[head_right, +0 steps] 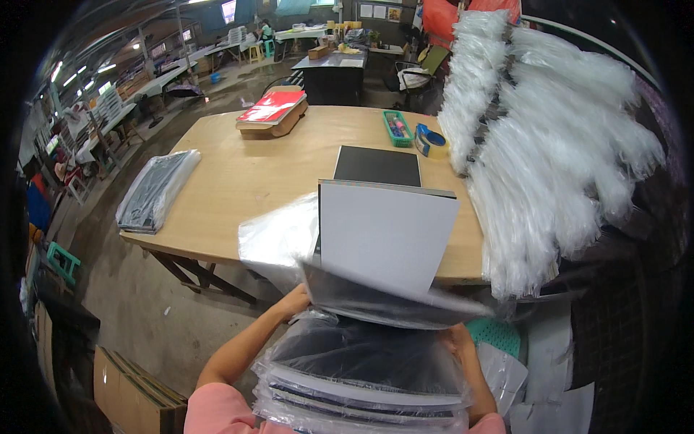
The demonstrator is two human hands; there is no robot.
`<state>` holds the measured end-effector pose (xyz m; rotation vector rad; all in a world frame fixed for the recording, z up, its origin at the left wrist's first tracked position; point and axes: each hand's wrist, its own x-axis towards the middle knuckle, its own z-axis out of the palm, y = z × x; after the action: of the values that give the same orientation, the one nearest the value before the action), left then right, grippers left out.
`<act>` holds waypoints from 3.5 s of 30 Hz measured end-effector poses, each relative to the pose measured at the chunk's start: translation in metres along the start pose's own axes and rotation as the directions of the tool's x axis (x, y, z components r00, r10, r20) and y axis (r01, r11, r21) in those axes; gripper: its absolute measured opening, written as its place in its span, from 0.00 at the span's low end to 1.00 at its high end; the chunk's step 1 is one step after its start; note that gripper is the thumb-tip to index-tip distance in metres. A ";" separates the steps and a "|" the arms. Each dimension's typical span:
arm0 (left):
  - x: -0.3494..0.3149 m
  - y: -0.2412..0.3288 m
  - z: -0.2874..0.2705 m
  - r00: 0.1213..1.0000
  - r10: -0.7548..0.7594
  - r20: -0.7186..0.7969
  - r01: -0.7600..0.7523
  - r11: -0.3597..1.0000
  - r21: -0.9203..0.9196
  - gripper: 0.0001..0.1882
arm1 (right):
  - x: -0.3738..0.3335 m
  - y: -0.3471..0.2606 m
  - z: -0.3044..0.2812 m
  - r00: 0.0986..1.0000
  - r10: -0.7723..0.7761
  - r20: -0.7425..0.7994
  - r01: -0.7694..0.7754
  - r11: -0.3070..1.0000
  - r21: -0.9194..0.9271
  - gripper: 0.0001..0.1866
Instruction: The person packages black rectangular items into plastic sleeves by hand, placing each sleeved item into a stack.
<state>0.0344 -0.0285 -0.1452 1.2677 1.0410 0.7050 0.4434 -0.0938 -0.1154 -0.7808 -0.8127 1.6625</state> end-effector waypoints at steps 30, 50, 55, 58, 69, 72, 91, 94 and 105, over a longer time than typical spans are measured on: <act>-0.045 -0.024 0.008 0.660 0.693 -0.290 -0.170 0.514 0.841 0.09 | 0.040 0.073 -0.082 0.954 0.129 -0.269 -0.267 0.772 -0.577 0.15; -0.008 0.110 -0.103 0.471 0.525 -0.709 -0.418 0.840 0.345 0.12 | 0.200 -0.038 0.298 0.623 -0.033 0.782 0.772 0.189 -0.607 0.16; -0.004 0.104 -0.106 0.436 0.506 -0.744 -0.397 0.850 0.346 0.10 | 0.262 0.038 0.336 0.734 0.144 0.664 0.655 0.110 -0.748 0.12; -0.008 0.106 -0.107 0.417 0.497 -0.761 -0.362 0.859 0.363 0.08 | 0.264 0.051 0.340 0.772 -0.137 0.621 0.635 0.217 -0.742 0.06; 0.008 0.085 -0.126 0.862 0.328 -0.386 -0.461 0.824 -0.329 0.31 | 0.255 0.050 0.357 0.695 -0.425 0.580 0.713 0.302 -0.633 0.04; 0.015 0.091 -0.128 0.571 0.514 -0.640 -0.552 0.818 0.163 0.26 | 0.262 0.056 0.347 0.809 -0.203 0.551 0.584 0.371 -0.722 0.18; -0.011 0.111 -0.144 0.649 0.510 -0.564 -0.258 0.846 0.467 0.19 | 0.255 0.046 0.347 0.722 -0.439 0.534 0.679 0.305 -0.668 0.05; -0.006 0.106 -0.137 0.740 0.495 -0.456 -0.603 0.788 -0.122 0.18 | 0.259 0.044 0.351 0.595 -0.586 0.550 0.762 0.195 -0.617 0.06; -0.108 0.137 -0.085 0.731 0.604 0.317 -0.420 0.765 -0.489 0.36 | 0.139 -0.060 0.277 -0.459 0.443 0.770 -0.029 0.859 -0.511 0.09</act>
<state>-0.0700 -0.0617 0.0148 1.2918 0.1109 0.9259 0.2173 0.0183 0.0748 0.9540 -2.2844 2.5762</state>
